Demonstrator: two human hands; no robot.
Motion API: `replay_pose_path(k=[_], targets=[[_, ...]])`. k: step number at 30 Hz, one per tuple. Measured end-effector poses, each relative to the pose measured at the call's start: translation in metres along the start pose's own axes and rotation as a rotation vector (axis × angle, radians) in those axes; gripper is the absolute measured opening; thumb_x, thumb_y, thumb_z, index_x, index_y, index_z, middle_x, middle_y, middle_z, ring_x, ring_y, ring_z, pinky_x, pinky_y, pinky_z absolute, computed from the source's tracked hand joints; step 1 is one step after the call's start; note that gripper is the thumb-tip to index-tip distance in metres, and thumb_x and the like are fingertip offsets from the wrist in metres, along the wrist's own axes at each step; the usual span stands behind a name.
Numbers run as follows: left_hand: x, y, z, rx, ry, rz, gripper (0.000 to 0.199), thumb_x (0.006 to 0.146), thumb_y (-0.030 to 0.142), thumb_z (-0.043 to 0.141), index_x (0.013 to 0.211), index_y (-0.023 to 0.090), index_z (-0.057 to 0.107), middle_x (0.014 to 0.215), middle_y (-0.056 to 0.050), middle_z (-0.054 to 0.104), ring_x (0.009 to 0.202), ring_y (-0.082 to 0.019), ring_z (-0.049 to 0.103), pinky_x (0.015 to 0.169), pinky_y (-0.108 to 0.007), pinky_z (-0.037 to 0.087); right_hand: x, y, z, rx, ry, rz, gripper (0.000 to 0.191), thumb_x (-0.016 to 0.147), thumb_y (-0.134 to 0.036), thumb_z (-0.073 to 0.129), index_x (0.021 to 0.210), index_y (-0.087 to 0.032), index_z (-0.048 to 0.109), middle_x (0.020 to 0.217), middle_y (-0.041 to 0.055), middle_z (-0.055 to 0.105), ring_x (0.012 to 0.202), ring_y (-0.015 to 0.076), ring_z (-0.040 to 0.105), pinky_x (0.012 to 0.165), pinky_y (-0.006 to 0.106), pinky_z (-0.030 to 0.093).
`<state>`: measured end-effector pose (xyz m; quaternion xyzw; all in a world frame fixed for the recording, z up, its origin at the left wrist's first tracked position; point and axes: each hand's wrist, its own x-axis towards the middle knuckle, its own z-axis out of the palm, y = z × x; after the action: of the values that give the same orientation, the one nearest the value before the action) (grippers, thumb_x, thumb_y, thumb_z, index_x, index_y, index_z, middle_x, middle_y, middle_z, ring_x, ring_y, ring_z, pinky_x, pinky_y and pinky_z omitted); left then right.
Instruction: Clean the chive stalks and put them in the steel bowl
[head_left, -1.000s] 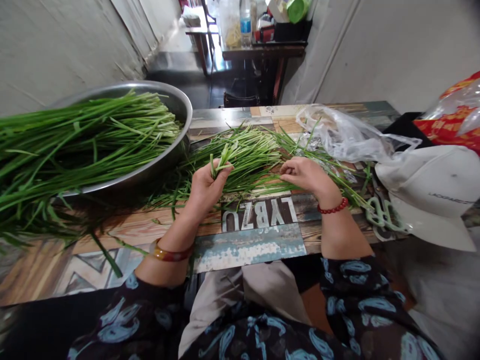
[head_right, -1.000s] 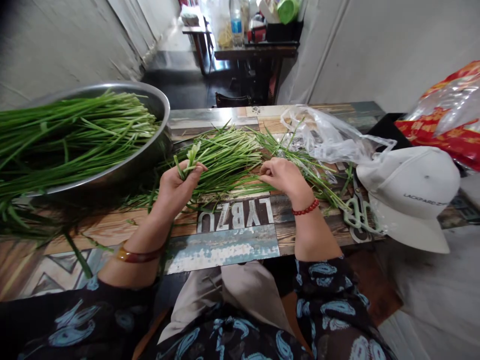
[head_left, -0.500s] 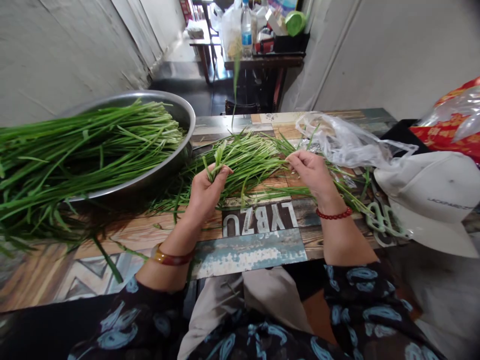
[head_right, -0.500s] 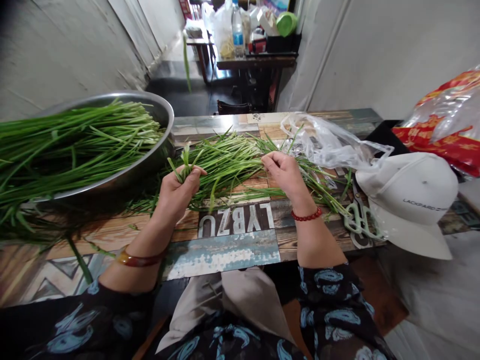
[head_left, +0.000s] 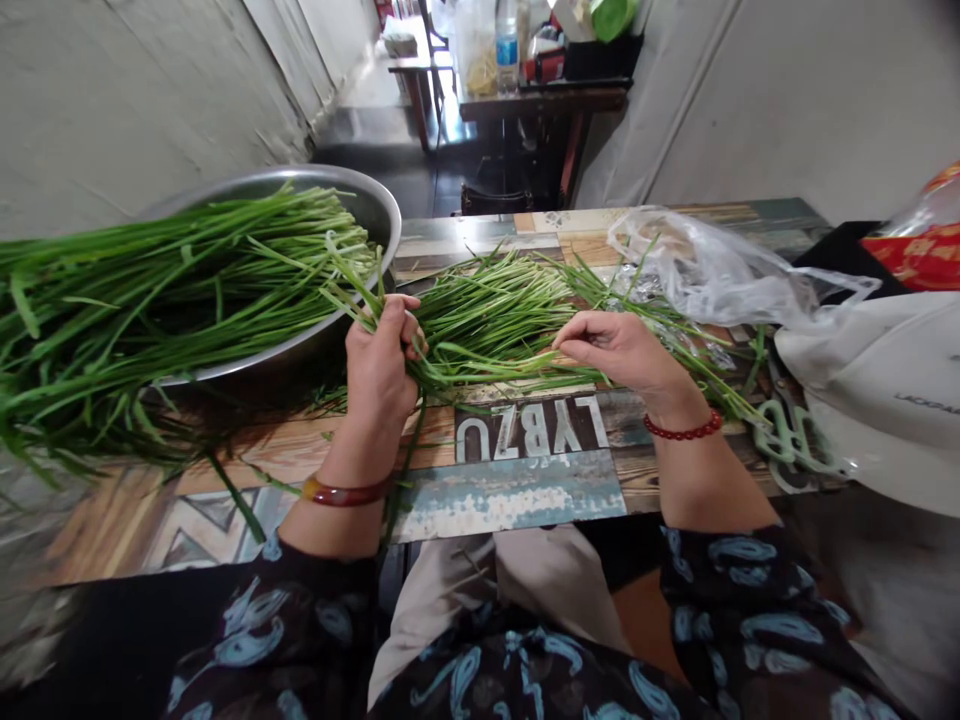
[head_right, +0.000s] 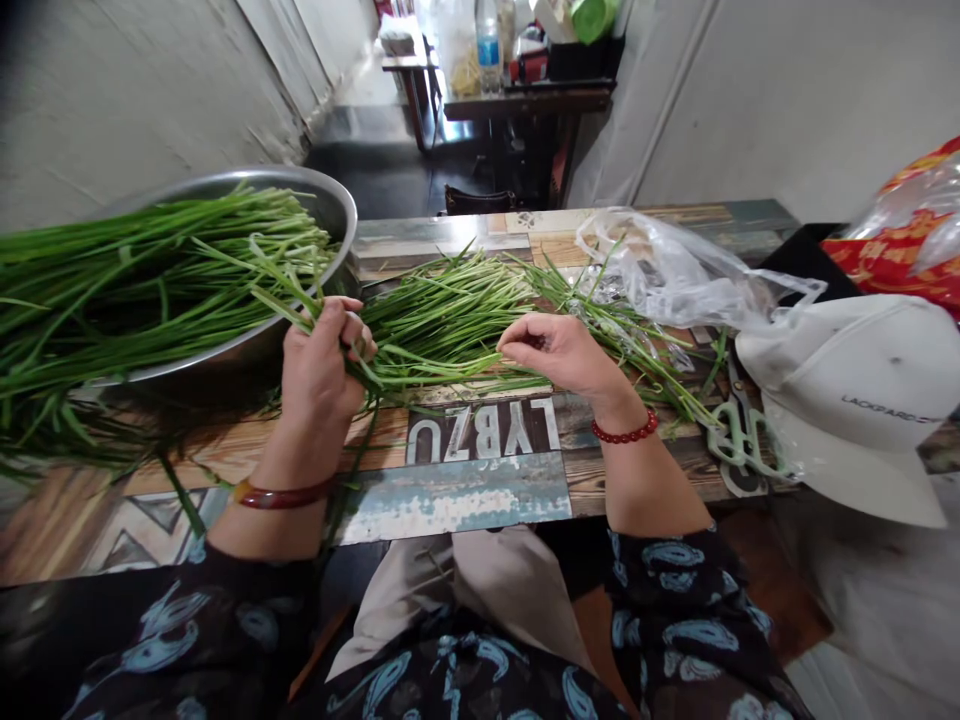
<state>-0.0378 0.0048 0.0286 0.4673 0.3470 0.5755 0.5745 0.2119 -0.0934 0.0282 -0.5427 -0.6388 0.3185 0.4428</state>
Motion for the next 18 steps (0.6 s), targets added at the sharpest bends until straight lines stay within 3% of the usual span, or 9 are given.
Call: replay_pose_path(k=[5,7,9,12,15,18], targets=[[-0.005,0.002,0.004,0.052,-0.141,-0.016,0.03,0.08,0.045,0.074,0.079,0.016,0.065,0.058,0.005,0.049,0.046,-0.005,0.043,0.044,-0.018,0.035,-0.001,-0.005,0.004,0.058,-0.081,-0.025,0.015,0.083,-0.032,0.067,0.084,-0.018,0.073,0.078,0.0018,0.068,0.066,0.0118,0.056,0.06,0.027,0.042],[-0.012,0.002,0.008,0.14,-0.301,-0.071,0.035,0.079,0.05,0.073,0.079,0.015,0.067,0.064,0.001,0.059,0.053,-0.007,0.052,0.049,-0.019,0.041,0.0,-0.005,0.009,0.052,-0.048,-0.052,0.014,0.083,-0.031,0.067,0.084,-0.018,0.073,0.078,0.002,0.069,0.066,0.0122,0.057,0.06,0.027,0.042],[-0.019,0.0,0.012,0.231,-0.533,-0.202,0.039,0.079,0.052,0.071,0.081,0.013,0.069,0.069,-0.003,0.066,0.059,-0.011,0.058,0.055,-0.021,0.045,0.002,-0.005,0.016,0.01,0.021,-0.109,0.013,0.084,-0.03,0.066,0.083,-0.019,0.073,0.077,0.0023,0.069,0.068,0.0133,0.059,0.063,0.028,0.045],[-0.03,-0.003,0.016,0.321,-0.791,-0.377,0.043,0.085,0.055,0.063,0.082,0.012,0.068,0.072,-0.005,0.068,0.057,-0.011,0.057,0.055,-0.023,0.043,0.005,-0.003,0.025,-0.131,0.096,-0.253,0.01,0.084,-0.027,0.066,0.078,-0.02,0.071,0.074,0.002,0.068,0.071,0.0149,0.061,0.068,0.03,0.047],[-0.035,-0.005,0.018,0.409,-0.859,-0.35,0.044,0.088,0.055,0.059,0.075,0.013,0.064,0.059,0.0,0.056,0.049,-0.007,0.043,0.049,-0.022,0.033,0.007,-0.001,0.03,-0.228,0.146,-0.351,0.012,0.085,-0.026,0.064,0.075,-0.021,0.069,0.072,0.0017,0.068,0.071,0.0151,0.061,0.069,0.03,0.047],[-0.035,-0.005,0.018,0.473,-0.837,-0.286,0.041,0.085,0.054,0.062,0.076,0.014,0.062,0.054,0.005,0.042,0.049,-0.006,0.031,0.047,-0.022,0.024,0.008,0.007,0.028,-0.243,0.258,-0.3,0.016,0.087,-0.03,0.063,0.075,-0.021,0.069,0.074,0.0014,0.068,0.07,0.0149,0.061,0.068,0.029,0.047]])
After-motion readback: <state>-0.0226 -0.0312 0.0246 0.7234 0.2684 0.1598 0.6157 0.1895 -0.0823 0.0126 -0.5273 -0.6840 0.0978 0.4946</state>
